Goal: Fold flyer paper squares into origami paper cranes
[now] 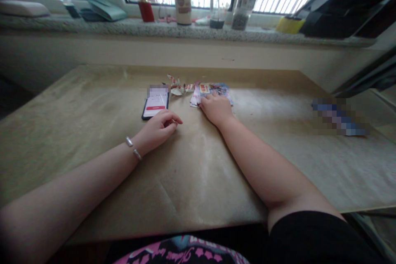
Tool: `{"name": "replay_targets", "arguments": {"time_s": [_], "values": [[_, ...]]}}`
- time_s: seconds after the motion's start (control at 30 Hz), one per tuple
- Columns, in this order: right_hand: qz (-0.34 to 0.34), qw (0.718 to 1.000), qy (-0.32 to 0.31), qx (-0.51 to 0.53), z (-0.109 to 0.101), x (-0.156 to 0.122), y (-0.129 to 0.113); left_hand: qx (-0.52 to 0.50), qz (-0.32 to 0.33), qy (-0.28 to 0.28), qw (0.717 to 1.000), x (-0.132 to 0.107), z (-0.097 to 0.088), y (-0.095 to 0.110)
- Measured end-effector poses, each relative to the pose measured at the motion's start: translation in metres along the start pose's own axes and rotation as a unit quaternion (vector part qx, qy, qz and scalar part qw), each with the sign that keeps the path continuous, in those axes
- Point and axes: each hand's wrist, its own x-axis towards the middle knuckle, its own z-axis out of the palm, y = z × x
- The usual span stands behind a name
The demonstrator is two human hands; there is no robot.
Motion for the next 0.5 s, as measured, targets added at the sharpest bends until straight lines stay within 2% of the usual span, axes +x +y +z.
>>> {"name": "replay_targets", "arguments": {"time_s": [0.27, 0.37, 0.5], "values": [[-0.039, 0.999, 0.006, -0.01, -0.004, -0.011, -0.003, -0.003, -0.003, -0.011, 1.0, 0.0, -0.001, 0.002], [-0.086, 0.996, -0.002, -0.016, -0.01, -0.02, -0.01, -0.003, 0.004, -0.011, 1.0, 0.0, -0.002, 0.002], [-0.105, 0.994, -0.009, -0.003, -0.019, -0.034, -0.025, -0.001, 0.014, -0.012, 1.0, -0.001, -0.002, 0.001]]}}
